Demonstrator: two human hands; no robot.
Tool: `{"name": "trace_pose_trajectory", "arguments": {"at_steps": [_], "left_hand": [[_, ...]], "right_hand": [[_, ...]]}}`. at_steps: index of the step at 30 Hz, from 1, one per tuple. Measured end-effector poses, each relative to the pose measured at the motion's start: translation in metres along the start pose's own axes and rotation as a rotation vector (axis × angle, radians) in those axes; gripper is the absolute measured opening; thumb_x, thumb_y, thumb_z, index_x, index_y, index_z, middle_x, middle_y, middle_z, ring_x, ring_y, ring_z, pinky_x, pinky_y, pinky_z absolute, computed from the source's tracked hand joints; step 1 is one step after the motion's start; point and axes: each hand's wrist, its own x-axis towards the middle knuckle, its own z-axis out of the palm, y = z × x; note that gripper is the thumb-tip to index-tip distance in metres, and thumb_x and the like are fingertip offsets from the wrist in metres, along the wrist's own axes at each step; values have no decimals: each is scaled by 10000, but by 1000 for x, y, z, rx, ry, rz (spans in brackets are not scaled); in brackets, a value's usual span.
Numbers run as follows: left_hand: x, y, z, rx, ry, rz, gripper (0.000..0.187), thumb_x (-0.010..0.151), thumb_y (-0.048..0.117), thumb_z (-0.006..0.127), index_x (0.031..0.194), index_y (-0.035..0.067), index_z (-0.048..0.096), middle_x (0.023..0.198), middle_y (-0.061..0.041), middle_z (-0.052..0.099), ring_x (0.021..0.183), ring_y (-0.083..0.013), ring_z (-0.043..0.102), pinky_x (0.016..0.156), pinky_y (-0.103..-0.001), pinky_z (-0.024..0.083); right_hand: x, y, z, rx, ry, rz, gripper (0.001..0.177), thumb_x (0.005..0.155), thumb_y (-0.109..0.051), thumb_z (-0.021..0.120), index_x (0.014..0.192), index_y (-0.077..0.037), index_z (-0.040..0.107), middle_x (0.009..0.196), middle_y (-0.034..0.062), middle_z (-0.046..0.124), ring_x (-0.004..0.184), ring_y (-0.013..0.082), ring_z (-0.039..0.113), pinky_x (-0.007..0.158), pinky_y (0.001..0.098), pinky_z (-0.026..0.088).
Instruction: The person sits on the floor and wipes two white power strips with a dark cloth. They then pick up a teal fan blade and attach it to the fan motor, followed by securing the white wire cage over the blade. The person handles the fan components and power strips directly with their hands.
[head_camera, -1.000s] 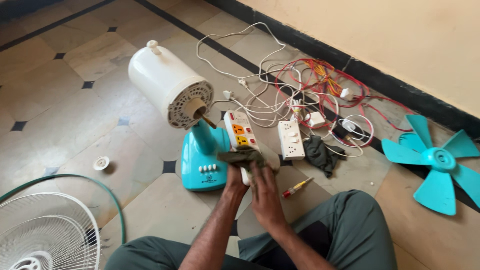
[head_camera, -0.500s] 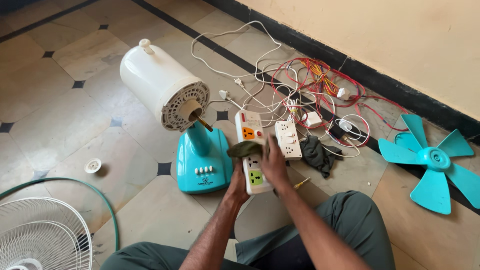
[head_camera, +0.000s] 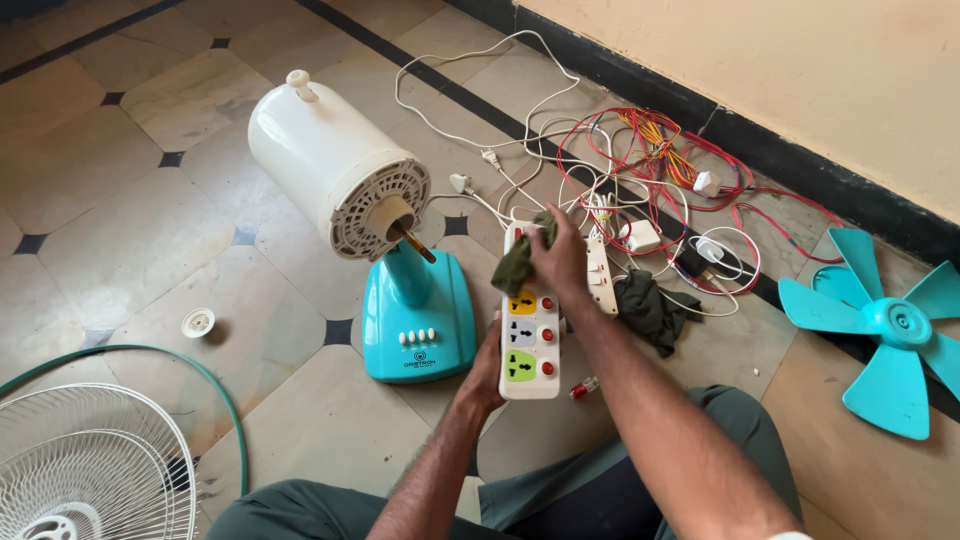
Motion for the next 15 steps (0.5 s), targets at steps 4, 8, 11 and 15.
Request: {"name": "trace_pose_trajectory", "arguments": {"at_steps": [4, 8, 11, 15], "left_hand": [[15, -11, -28, -1, 101, 30, 682, 1107, 600, 261, 1489, 77, 472, 1212, -157, 686, 1005, -269, 735, 820, -419, 654], [15, -4, -48, -49, 150, 98, 625, 1096, 571, 290, 1508, 131, 458, 1290, -142, 667, 1102, -260, 711, 906, -413, 619], [7, 0, -49, -36, 220, 62, 639, 1046, 574, 270, 1504, 171, 461, 1331, -120, 661, 1157, -239, 698, 944, -416, 605], [15, 0, -44, -52, 355, 88, 625, 1052, 548, 275, 1513, 167, 456, 1377, -129, 600, 1189, -235, 656, 979, -441, 596]], "right_hand": [[-40, -15, 0, -128, 46, -330, 575, 942, -98, 687, 1493, -77, 522, 1417, 246, 589, 1289, 431, 605, 1073, 470, 501], [-100, -34, -5, -86, -301, -119, 663, 928, -33, 574, 1535, -288, 495, 1423, 129, 653, 1235, 310, 685, 1152, 372, 555], [-140, -38, -13, -155, -328, -279, 707, 905, 21, 634, 1549, -228, 482, 1469, 274, 505, 1339, 451, 510, 1107, 489, 444], [-177, -45, -39, -125, -442, -322, 719, 834, 11, 646, 1507, -190, 492, 1448, 249, 525, 1352, 439, 486, 1126, 493, 412]]}}
